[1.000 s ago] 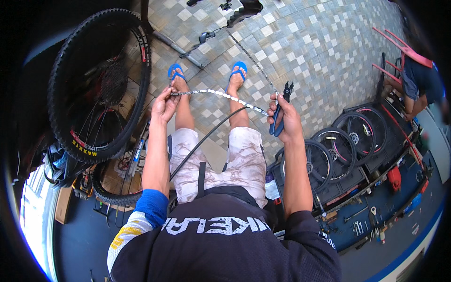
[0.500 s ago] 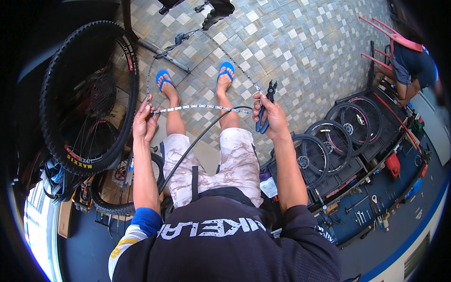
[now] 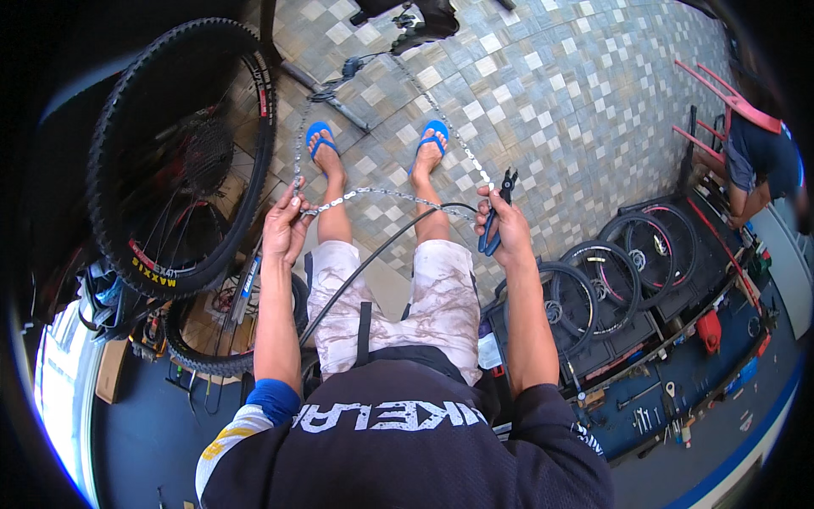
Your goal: The person retrieves a bicycle chain and pliers from a cluttered workbench, then uses the pliers to cut and adjust the chain while working on a bicycle mounted on a stand. The person repeatedly handles the chain and tools, making adjustments to the chain length and alignment.
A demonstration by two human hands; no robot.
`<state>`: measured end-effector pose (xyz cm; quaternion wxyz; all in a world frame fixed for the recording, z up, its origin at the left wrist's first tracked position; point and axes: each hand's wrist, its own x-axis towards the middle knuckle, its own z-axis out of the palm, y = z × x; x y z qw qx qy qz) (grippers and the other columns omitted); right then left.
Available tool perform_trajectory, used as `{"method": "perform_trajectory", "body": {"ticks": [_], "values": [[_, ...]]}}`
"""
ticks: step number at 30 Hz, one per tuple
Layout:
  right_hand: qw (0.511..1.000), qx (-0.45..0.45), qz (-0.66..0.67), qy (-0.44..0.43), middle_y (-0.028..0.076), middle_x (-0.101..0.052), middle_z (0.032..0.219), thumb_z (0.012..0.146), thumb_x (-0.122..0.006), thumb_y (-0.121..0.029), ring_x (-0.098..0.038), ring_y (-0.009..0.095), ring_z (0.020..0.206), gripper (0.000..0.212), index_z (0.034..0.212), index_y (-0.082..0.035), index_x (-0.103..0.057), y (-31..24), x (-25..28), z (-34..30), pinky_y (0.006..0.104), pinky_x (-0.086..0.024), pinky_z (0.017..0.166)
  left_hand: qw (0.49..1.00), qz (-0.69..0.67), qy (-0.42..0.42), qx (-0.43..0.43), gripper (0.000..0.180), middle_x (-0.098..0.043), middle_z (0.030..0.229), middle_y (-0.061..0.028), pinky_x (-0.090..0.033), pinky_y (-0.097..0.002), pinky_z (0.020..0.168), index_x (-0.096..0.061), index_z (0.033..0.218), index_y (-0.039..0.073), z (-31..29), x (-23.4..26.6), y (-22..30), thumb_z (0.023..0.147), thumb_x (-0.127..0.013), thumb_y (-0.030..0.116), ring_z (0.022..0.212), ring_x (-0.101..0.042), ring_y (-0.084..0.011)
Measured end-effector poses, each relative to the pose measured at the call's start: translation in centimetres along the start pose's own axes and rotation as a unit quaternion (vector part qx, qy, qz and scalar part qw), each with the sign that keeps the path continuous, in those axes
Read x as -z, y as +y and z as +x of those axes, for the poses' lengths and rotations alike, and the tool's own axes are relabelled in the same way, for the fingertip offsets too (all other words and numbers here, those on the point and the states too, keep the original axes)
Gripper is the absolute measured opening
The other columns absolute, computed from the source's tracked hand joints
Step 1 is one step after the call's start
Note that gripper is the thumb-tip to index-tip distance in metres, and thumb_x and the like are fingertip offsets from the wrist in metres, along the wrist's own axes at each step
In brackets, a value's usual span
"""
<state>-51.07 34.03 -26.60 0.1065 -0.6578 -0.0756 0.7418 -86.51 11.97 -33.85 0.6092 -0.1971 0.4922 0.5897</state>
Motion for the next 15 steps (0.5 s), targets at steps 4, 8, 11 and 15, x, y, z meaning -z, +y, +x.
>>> {"method": "perform_trajectory", "body": {"ticks": [4, 8, 11, 15], "values": [[0.999, -0.013, -0.025, 0.038, -0.003, -0.052, 0.081, 0.109, -0.055, -0.035, -0.052, 0.009, 0.068, 0.031, 0.122, -0.007, -0.06, 0.5, 0.8, 1.3, 0.0273, -0.044, 0.058, 1.0, 0.022, -0.001, 0.019, 0.042, -0.064, 0.103, -0.0008, -0.057, -0.0323, 0.089, -0.056, 0.144, -0.001, -0.7, -1.0, -0.7, 0.103, -0.059, 0.004, 0.091, -0.064, -0.0112], [0.997, -0.026, -0.046, 0.048, -0.003, -0.052, 0.079, 0.108, -0.056, -0.032, -0.051, 0.008, 0.066, 0.028, 0.123, -0.008, -0.061, 1.2, 1.5, 2.4, 0.0267, -0.044, 0.057, 0.999, 0.027, -0.008, 0.037, 0.04, -0.064, 0.097, -0.0013, -0.058, -0.032, 0.089, -0.059, 0.142, 0.0, -2.0, -1.9, -1.8, 0.102, -0.061, 0.004, 0.087, -0.065, -0.0114], [0.996, -0.031, -0.055, 0.059, -0.004, -0.051, 0.078, 0.108, -0.057, -0.031, -0.05, 0.008, 0.065, 0.027, 0.121, -0.008, -0.062, 1.6, 2.1, 3.3, 0.027, -0.043, 0.056, 0.998, 0.028, -0.013, 0.048, 0.042, -0.062, 0.097, -0.0021, -0.058, -0.0335, 0.089, -0.057, 0.143, -0.003, -2.7, -2.1, -2.7, 0.102, -0.063, 0.004, 0.089, -0.064, -0.0125], [0.994, -0.041, -0.069, 0.071, -0.004, -0.051, 0.078, 0.107, -0.057, -0.031, -0.05, 0.008, 0.064, 0.027, 0.121, -0.009, -0.063, 2.1, 2.7, 3.9, 0.0269, -0.043, 0.056, 0.997, 0.029, -0.011, 0.067, 0.044, -0.063, 0.098, -0.0027, -0.058, -0.0334, 0.088, -0.056, 0.143, -0.004, -2.9, -1.5, -3.6, 0.101, -0.064, 0.004, 0.09, -0.064, -0.0129]]}}
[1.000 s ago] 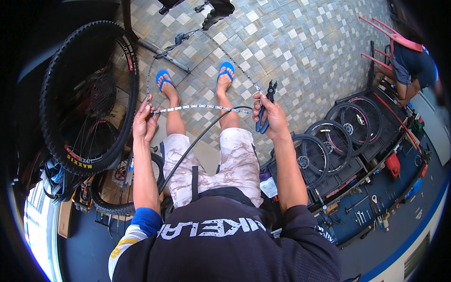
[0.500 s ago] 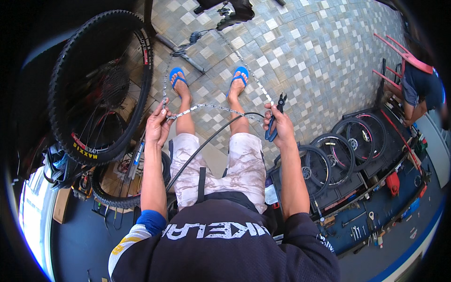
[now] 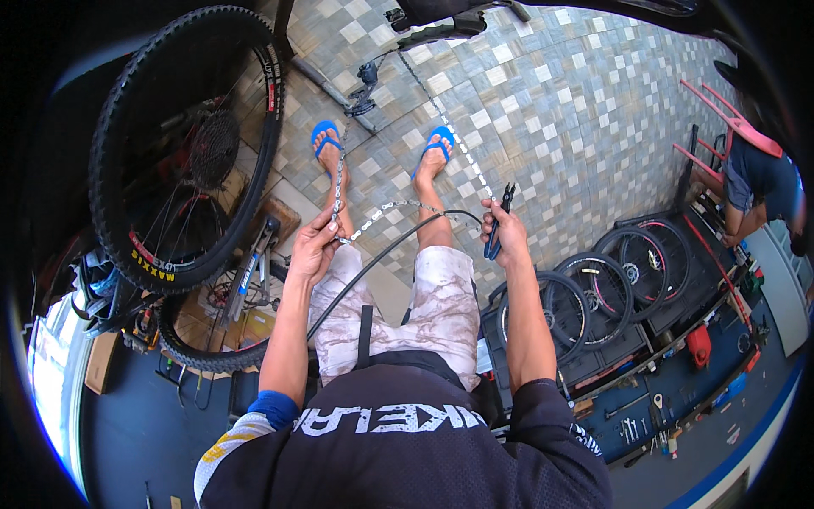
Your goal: The person retrieves a bicycle chain and pliers from a cluttered workbench, then uses the pliers to cut and adjust the chain while working on a bicycle mounted on a stand. The person repeatedly handles the chain and tools, making adjustments to the chain length and alignment.
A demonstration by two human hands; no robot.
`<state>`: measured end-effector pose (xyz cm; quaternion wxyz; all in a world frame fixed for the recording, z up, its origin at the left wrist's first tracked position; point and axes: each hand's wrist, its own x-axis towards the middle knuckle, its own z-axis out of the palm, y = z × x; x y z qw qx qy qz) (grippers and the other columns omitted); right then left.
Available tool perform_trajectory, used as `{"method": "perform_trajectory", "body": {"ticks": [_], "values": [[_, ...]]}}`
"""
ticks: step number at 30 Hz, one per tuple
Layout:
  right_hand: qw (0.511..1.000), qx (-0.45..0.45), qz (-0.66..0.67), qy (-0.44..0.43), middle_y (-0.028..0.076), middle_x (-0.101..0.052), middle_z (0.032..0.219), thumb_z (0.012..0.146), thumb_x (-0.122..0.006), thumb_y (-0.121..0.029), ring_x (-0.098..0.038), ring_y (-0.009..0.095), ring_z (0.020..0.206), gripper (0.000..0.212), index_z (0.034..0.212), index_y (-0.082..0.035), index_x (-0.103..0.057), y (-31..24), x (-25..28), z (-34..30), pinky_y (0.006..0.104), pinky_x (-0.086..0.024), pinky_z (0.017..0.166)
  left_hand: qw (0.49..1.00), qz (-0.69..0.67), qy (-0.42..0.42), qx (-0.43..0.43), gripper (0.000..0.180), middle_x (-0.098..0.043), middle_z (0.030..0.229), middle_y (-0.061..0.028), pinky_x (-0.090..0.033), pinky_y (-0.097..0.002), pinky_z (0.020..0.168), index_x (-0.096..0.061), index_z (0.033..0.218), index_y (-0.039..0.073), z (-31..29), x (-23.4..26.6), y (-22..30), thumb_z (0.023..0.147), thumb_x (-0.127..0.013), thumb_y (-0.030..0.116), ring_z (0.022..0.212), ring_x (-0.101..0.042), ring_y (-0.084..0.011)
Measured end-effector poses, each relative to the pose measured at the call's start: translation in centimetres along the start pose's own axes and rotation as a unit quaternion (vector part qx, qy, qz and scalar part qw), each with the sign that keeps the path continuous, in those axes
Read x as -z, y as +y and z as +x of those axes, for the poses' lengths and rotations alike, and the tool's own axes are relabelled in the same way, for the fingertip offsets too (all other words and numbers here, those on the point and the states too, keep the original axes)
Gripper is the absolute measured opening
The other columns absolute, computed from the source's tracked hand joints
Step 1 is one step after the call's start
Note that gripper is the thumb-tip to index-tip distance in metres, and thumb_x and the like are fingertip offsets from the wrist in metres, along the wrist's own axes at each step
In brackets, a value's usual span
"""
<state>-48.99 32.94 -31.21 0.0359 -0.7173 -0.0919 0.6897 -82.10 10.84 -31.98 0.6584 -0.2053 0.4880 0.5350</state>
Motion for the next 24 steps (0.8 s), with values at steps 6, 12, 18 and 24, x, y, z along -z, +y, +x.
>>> {"method": "perform_trajectory", "body": {"ticks": [6, 12, 18, 24], "values": [[0.996, 0.002, -0.086, 0.036, -0.004, -0.05, 0.074, 0.105, -0.06, -0.03, -0.048, 0.007, 0.06, 0.023, 0.116, -0.01, -0.065, 0.2, -1.0, 0.2, 0.0262, -0.04, 0.052, 0.998, 0.038, -0.005, 0.042, 0.044, -0.066, 0.101, -0.0018, -0.057, -0.0293, 0.082, -0.058, 0.144, 0.001, 0.3, 1.6, -2.1, 0.101, -0.065, 0.007, 0.088, -0.066, -0.0116], [0.98, -0.013, -0.187, 0.066, -0.006, -0.05, 0.072, 0.099, -0.069, -0.032, -0.046, 0.006, 0.056, 0.02, 0.102, -0.012, -0.066, 0.6, -2.5, 2.2, 0.0248, -0.037, 0.048, 0.993, 0.095, -0.008, 0.076, 0.044, -0.066, 0.094, 0.0003, -0.052, -0.0238, 0.076, -0.057, 0.144, -0.001, 0.1, 1.1, -4.4, 0.102, -0.065, 0.007, 0.083, -0.064, -0.0085], [0.969, -0.039, -0.243, -0.025, -0.005, -0.048, 0.069, 0.093, -0.076, -0.045, -0.045, 0.006, 0.054, 0.039, 0.097, -0.009, -0.063, -0.5, -9.6, 6.8, 0.0261, -0.036, 0.046, 0.978, 0.175, -0.042, 0.105, 0.042, -0.066, 0.097, -0.0002, -0.051, -0.0251, 0.072, -0.062, 0.14, -0.001, -1.9, -0.3, -6.5, 0.1, -0.068, 0.011, 0.083, -0.063, -0.0093], [0.931, -0.039, -0.36, -0.042, -0.004, -0.048, 0.068, 0.087, -0.079, -0.055, -0.045, 0.008, 0.053, 0.057, 0.103, -0.003, -0.063, -1.2, -18.3, 11.7, 0.0287, -0.034, 0.045, 0.965, 0.226, -0.103, 0.079, 0.035, -0.059, 0.096, -0.001, -0.049, -0.0233, 0.071, -0.067, 0.134, -0.002, -4.3, -1.4, -7.8, 0.099, -0.066, 0.003, 0.081, -0.06, -0.0081]]}}
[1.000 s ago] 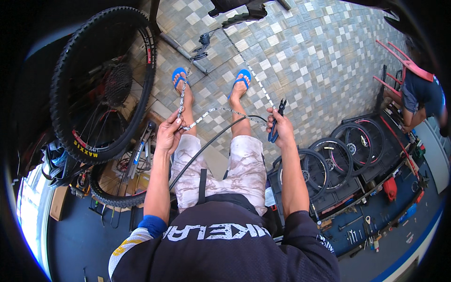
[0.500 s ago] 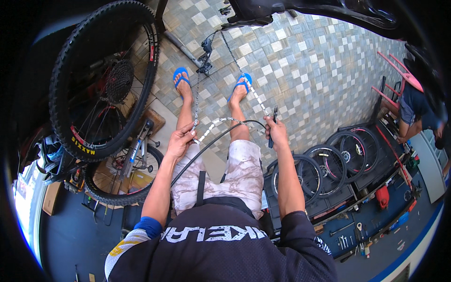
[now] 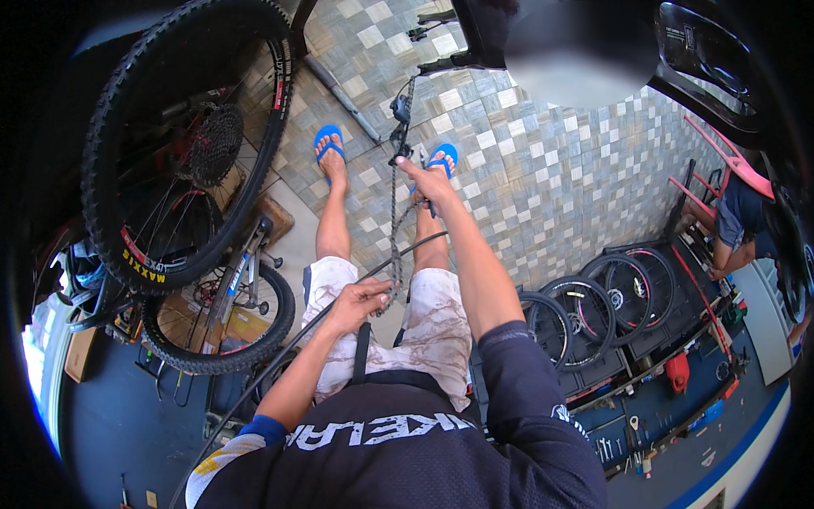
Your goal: The person retrieves a bicycle chain and pliers from a cluttered workbench, then uses the pliers to cut and adjust the chain while working on a bicycle mounted on a stand. The person repeatedly handles the chain and tools, making adjustments to the chain length and alignment.
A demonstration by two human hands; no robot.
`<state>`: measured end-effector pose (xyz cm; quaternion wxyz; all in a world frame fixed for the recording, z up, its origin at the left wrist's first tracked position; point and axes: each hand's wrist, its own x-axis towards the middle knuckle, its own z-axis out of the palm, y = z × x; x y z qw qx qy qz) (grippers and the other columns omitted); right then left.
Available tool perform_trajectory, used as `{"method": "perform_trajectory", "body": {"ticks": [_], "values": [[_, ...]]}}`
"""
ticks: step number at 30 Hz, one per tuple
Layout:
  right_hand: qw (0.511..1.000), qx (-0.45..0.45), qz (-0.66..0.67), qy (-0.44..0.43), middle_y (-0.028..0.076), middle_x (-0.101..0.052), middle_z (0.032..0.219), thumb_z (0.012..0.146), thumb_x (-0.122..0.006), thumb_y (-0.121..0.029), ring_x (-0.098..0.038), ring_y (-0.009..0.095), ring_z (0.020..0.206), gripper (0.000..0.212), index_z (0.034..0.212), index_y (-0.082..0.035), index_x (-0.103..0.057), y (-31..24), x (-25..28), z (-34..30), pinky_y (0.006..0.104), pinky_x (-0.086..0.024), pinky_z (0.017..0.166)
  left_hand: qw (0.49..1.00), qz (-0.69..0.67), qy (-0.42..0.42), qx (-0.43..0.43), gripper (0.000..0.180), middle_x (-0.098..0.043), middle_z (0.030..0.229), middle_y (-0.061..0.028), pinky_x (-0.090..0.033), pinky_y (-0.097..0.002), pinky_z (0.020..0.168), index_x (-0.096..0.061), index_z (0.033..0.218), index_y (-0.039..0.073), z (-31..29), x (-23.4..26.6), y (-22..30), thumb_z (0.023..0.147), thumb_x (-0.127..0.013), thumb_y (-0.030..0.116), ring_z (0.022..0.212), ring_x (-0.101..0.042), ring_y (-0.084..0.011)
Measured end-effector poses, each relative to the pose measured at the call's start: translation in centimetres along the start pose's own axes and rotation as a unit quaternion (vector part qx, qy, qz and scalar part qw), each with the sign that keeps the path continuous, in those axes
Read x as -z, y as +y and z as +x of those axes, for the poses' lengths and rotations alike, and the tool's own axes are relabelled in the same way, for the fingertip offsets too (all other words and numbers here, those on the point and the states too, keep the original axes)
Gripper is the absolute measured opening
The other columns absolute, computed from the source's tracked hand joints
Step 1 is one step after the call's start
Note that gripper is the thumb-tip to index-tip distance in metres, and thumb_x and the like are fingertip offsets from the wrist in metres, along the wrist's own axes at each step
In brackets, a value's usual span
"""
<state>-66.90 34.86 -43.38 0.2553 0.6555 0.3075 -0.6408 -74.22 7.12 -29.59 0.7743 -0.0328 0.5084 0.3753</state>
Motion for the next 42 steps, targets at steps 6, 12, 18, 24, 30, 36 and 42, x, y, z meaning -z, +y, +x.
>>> {"method": "perform_trajectory", "body": {"ticks": [6, 12, 18, 24, 30, 36, 42], "values": [[0.99, 0.013, -0.135, 0.04, 0.011, -0.061, 0.076, 0.091, -0.073, -0.038, -0.057, 0.019, 0.056, 0.061, 0.119, 0.012, -0.054, 2.4, -3.4, 4.2, 0.0368, -0.043, 0.048, 0.993, 0.097, -0.04, -0.05, 0.033, -0.058, 0.094, -0.003, -0.049, -0.0254, 0.073, -0.069, 0.131, -0.001, -0.8, -2.2, 1.3, 0.099, -0.065, 0.004, 0.083, -0.06, -0.0106], [0.963, 0.11, -0.093, 0.226, 0.022, -0.074, 0.103, 0.09, -0.073, -0.041, -0.072, 0.031, 0.093, 0.067, 0.133, 0.008, -0.058, 8.0, -3.0, 7.2, 0.0417, -0.055, 0.079, 0.955, 0.262, -0.1, -0.092, 0.036, -0.06, 0.09, -0.0095, -0.049, -0.0339, 0.079, -0.072, 0.127, 0.003, -1.3, -1.3, 2.0, 0.092, -0.065, -0.001, 0.086, -0.061, -0.0232], [0.973, 0.12, 0.015, 0.198, 0.003, -0.057, 0.071, 0.092, -0.071, -0.032, -0.053, 0.014, 0.055, 0.032, 0.105, -0.003, -0.069, 9.8, -2.3, 9.3, 0.032, -0.042, 0.048, 0.948, 0.289, -0.095, -0.091, 0.033, -0.061, 0.09, -0.0162, -0.05, -0.0407, 0.083, -0.075, 0.122, 0.005, -0.8, -1.6, 3.2, 0.09, -0.066, 0.003, 0.091, -0.062, -0.0331], [0.971, 0.105, 0.157, 0.148, -0.003, -0.041, 0.064, 0.1, -0.062, -0.027, -0.039, 0.009, 0.047, 0.02, 0.1, -0.008, -0.057, 6.6, -2.4, 6.4, 0.03, -0.035, 0.043, 0.938, 0.337, -0.032, -0.074, 0.037, -0.065, 0.095, -0.0187, -0.052, -0.0414, 0.082, -0.071, 0.125, 0.001, 1.7, -0.6, 4.9, 0.088, -0.065, 0.001, 0.091, -0.066, -0.0338], [0.919, 0.17, 0.35, 0.059, -0.003, -0.04, 0.069, 0.107, -0.057, -0.03, -0.042, 0.01, 0.054, 0.023, 0.104, -0.008, -0.054, 4.2, -1.9, -3.3, 0.0297, -0.043, 0.053, 0.888, 0.419, 0.191, -0.01, 0.04, -0.066, 0.117, -0.0318, -0.051, -0.0513, 0.097, -0.065, 0.125, 0.0, 8.2, 4.3, 2.8, 0.086, -0.055, -0.002, 0.113, -0.065, -0.0449], [0.918, 0.248, 0.309, -0.005, -0.001, -0.045, 0.07, 0.107, -0.058, -0.033, -0.051, 0.014, 0.062, 0.029, 0.11, -0.004, -0.056, 2.1, -0.2, -13.5, 0.0315, -0.048, 0.065, 0.871, 0.435, 0.228, 0.01, 0.039, -0.068, 0.116, -0.0305, -0.051, -0.0506, 0.099, -0.065, 0.124, -0.001, 13.9, 7.8, 1.6, 0.087, -0.055, 0.0, 0.113, -0.065, -0.0457], [0.93, 0.368, 0.016, -0.003, 0.006, -0.064, 0.087, 0.101, -0.066, -0.016, -0.064, 0.017, 0.078, 0.019, 0.108, 0.001, -0.061, 1.6, 0.0, -20.9, 0.0331, -0.052, 0.071, 0.89, 0.42, 0.13, 0.12, 0.049, -0.064, 0.125, -0.0308, -0.05, -0.0503, 0.103, -0.06, 0.132, -0.003, 14.7, 5.4, 5.9, 0.09, -0.072, 0.021, 0.121, -0.061, -0.0468]]}}
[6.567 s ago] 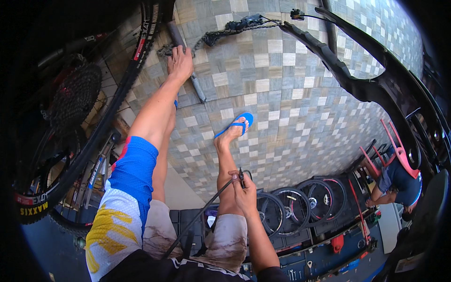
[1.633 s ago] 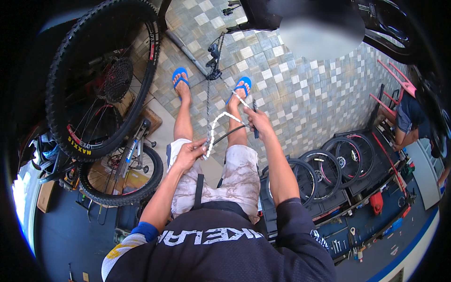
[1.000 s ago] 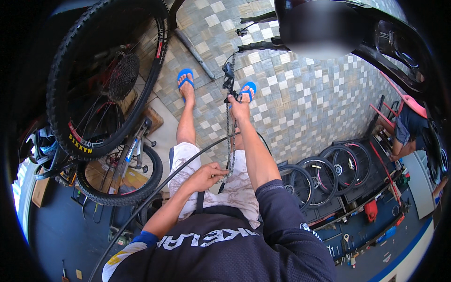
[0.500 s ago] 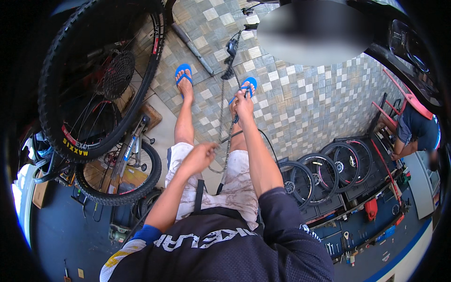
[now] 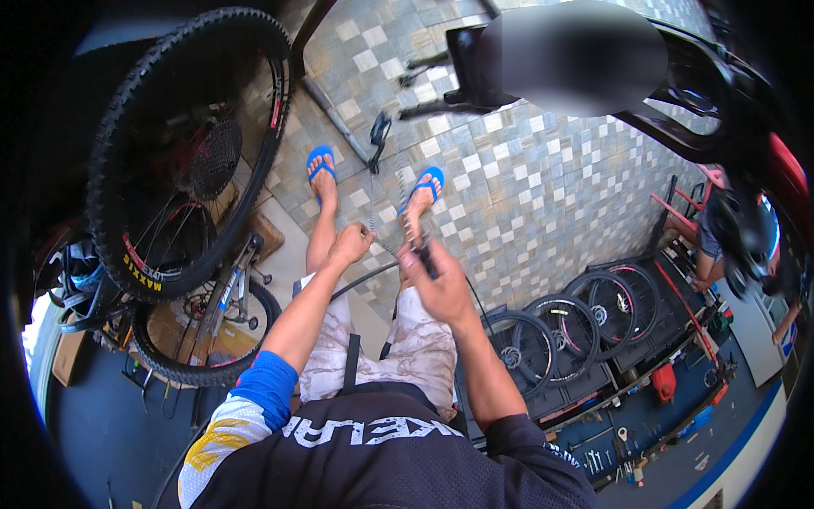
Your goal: The person retrieves a bicycle chain and pliers from a cluttered workbench, then uses the pliers to cut and adjust the chain while working on a bicycle mounted on a stand. The person repeatedly handles the chain and tools, making adjustments to the chain length and alignment.
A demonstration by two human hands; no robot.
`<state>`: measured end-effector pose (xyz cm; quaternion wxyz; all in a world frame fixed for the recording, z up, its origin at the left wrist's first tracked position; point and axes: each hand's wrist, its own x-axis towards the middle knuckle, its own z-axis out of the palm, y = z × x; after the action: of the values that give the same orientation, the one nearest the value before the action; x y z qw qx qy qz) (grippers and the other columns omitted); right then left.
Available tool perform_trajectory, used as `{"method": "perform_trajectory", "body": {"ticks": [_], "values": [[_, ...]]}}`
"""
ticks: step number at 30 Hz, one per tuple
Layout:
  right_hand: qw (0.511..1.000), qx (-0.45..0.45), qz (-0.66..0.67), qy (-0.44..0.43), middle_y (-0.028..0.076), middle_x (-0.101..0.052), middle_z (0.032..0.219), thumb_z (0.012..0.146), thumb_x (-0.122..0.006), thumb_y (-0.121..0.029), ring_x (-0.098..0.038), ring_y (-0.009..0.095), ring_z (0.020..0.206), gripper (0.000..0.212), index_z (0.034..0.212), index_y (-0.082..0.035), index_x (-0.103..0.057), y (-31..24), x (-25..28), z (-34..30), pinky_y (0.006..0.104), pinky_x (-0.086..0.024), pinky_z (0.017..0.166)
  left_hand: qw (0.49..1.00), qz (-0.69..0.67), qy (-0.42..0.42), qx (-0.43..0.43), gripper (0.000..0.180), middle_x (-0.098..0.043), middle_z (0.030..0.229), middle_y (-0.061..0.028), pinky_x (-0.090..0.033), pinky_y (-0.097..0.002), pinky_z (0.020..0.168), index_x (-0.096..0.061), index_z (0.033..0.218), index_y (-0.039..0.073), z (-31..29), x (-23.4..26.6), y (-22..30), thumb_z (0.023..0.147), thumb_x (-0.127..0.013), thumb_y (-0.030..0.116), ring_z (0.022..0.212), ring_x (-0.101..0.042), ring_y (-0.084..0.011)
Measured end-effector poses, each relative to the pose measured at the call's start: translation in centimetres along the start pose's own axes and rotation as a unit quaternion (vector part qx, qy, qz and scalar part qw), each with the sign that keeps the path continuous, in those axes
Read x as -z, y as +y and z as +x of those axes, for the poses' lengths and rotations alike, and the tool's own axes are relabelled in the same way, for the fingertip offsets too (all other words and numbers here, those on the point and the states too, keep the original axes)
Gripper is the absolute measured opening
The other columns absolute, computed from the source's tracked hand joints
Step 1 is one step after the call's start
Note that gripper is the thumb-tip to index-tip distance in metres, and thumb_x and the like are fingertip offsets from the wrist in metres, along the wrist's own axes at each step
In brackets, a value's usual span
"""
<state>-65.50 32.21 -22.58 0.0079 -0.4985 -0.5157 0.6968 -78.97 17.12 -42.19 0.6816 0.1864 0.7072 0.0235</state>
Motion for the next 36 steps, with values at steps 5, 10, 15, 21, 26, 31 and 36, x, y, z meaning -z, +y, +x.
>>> {"method": "perform_trajectory", "body": {"ticks": [5, 10, 15, 21, 26, 31, 36], "values": [[0.958, 0.175, -0.213, -0.075, 0.012, -0.064, 0.084, 0.092, -0.075, -0.009, -0.063, 0.026, 0.075, 0.015, 0.099, 0.001, -0.066, -6.5, 0.4, -1.3, 0.0351, -0.049, 0.068, 0.904, -0.137, 0.277, -0.296, 0.07, -0.051, 0.141, -0.0307, -0.044, -0.0473, 0.11, -0.05, 0.146, 0.008, -3.5, 4.9, 6.9, 0.087, -0.079, 0.033, 0.14, -0.044, -0.045], [0.94, 0.249, -0.231, -0.035, 0.011, -0.063, 0.082, 0.094, -0.075, -0.012, -0.06, 0.023, 0.07, 0.015, 0.1, 0.0, -0.069, -12.9, 1.5, -0.9, 0.0345, -0.047, 0.064, 0.772, 0.077, 0.205, -0.597, 0.035, -0.066, 0.127, -0.0175, -0.046, -0.0406, 0.105, -0.071, 0.12, 0.007, -7.6, 13.5, 13.9, 0.089, -0.077, 0.024, 0.13, -0.055, -0.0333], [0.944, 0.199, -0.243, 0.098, 0.009, -0.065, 0.08, 0.096, -0.074, -0.016, -0.059, 0.015, 0.071, 0.017, 0.102, 0.0, -0.069, -16.0, 5.3, -0.2, 0.0313, -0.048, 0.066, 0.859, 0.015, 0.039, -0.51, 0.026, -0.074, 0.101, -0.0154, -0.053, -0.0378, 0.088, -0.071, 0.105, 0.0, -11.6, 19.7, 17.7, 0.093, -0.073, 0.024, 0.098, -0.07, -0.0264], [0.936, 0.205, -0.208, 0.196, 0.009, -0.067, 0.078, 0.097, -0.074, -0.022, -0.058, 0.013, 0.07, 0.022, 0.102, -0.001, -0.07, -16.3, 8.7, 2.3, 0.0293, -0.048, 0.067, 0.838, 0.001, 0.172, -0.518, 0.015, -0.069, 0.09, -0.0105, -0.051, -0.0335, 0.08, -0.069, 0.104, 0.001, -13.2, 22.3, 21.5, 0.098, -0.068, 0.015, 0.084, -0.065, -0.0194], [0.934, 0.252, -0.1, 0.233, 0.001, -0.068, 0.081, 0.101, -0.07, -0.025, -0.058, 0.007, 0.075, 0.025, 0.107, -0.001, -0.072, -15.4, 10.6, 6.5, 0.027, -0.048, 0.07, 0.78, -0.058, 0.261, -0.566, 0.015, -0.071, 0.09, -0.0103, -0.051, -0.0338, 0.076, -0.067, 0.108, 0.002, -12.8, 23.7, 27.6, 0.102, -0.065, 0.016, 0.081, -0.067, -0.0192], [0.925, 0.237, -0.062, 0.291, 0.005, -0.072, 0.089, 0.102, -0.067, -0.021, -0.066, 0.011, 0.082, 0.025, 0.114, 0.0, -0.072, -13.8, 9.8, 10.5, 0.028, -0.052, 0.076, 0.772, -0.017, 0.255, -0.582, 0.023, -0.071, 0.1, -0.0071, -0.05, -0.032, 0.088, -0.067, 0.115, 0.004, -9.5, 26.5, 32.7, 0.105, -0.064, 0.025, 0.094, -0.063, -0.0145], [0.923, 0.218, -0.089, 0.303, 0.007, -0.075, 0.1, 0.103, -0.066, -0.017, -0.069, 0.014, 0.092, 0.024, 0.119, 0.001, -0.07, -10.8, 10.3, 12.2, 0.0292, -0.054, 0.085, 0.811, 0.057, 0.16, -0.559, 0.026, -0.072, 0.106, -0.0049, -0.052, -0.0323, 0.091, -0.072, 0.119, 0.007, -8.2, 27.2, 34.8, 0.104, -0.066, 0.028, 0.1, -0.066, -0.0159]]}}
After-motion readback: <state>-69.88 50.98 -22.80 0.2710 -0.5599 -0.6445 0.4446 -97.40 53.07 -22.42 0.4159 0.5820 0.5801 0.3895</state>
